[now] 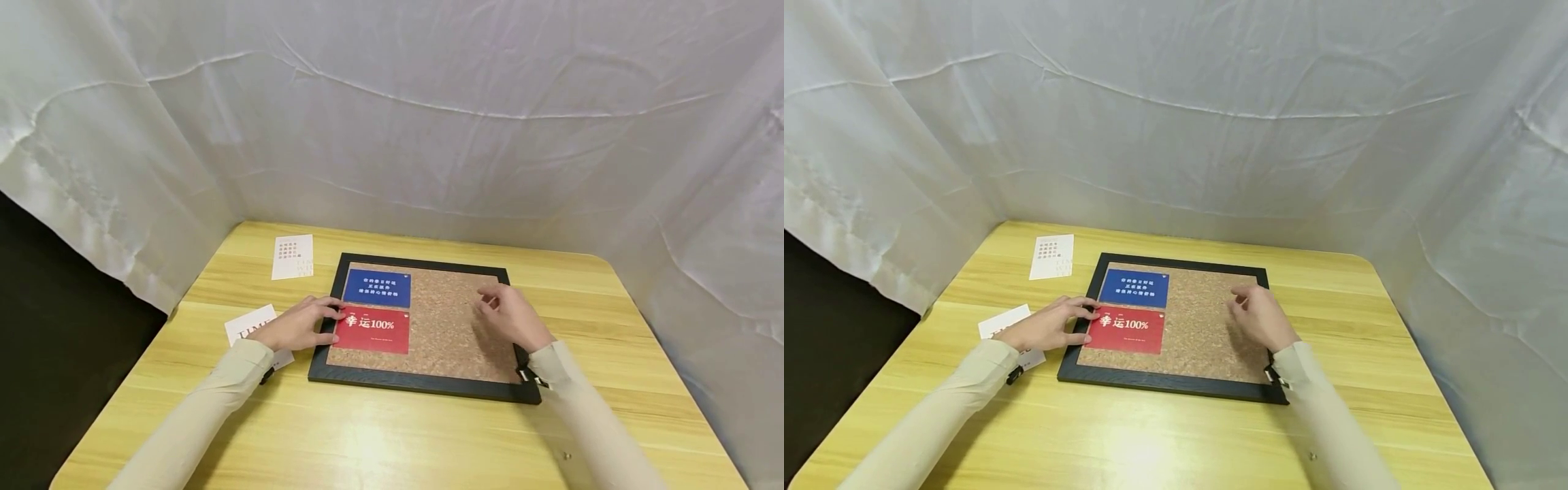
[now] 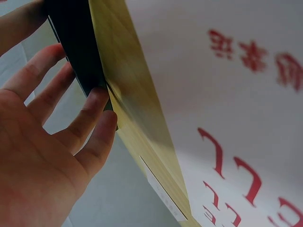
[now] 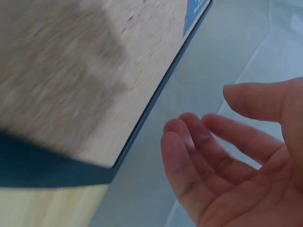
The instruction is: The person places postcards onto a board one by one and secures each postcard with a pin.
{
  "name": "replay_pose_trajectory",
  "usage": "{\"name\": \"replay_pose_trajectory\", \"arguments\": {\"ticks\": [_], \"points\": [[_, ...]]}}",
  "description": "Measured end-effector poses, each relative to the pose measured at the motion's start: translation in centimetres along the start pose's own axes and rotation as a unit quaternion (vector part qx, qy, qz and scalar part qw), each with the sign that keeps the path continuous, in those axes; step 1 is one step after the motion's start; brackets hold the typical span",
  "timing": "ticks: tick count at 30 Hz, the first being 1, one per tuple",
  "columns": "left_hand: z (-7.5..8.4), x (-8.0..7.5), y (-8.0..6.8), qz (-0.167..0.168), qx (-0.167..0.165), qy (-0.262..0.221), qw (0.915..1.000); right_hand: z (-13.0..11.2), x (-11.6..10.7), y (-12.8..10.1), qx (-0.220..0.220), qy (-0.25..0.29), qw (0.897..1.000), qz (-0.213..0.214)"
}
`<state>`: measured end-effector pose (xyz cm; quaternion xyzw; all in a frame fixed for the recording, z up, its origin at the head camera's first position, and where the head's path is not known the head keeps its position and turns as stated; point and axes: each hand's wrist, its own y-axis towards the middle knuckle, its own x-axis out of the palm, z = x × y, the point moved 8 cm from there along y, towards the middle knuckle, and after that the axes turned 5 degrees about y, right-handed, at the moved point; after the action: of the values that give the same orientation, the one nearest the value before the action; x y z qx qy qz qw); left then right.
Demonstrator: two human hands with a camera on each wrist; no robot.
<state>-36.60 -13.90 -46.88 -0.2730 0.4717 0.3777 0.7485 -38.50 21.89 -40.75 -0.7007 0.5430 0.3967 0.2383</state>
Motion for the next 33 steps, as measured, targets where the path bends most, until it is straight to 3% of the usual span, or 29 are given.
{"name": "replay_pose_trajectory", "arguments": {"ticks": [8,17,24,33], "points": [[0.0,-0.1,-0.2,0.003,-0.002,-0.006,1.0,4.4,-2.1,-1.9,0.057,0.012,0.998,0.021],[-0.1,0.3,0.0,0.0,0.0,-0.003,1.0,8.2,-1.7,-3.7,0.11,0.024,0.994,-0.005],[0.0,0.1,0.0,0.003,0.001,-0.006,1.0,9.7,-1.1,-4.4,0.127,0.024,0.991,-0.014],[0.0,0.0,0.0,0.003,0.004,-0.005,1.0,9.8,-0.1,-4.8,0.134,0.037,0.99,-0.029]]}}
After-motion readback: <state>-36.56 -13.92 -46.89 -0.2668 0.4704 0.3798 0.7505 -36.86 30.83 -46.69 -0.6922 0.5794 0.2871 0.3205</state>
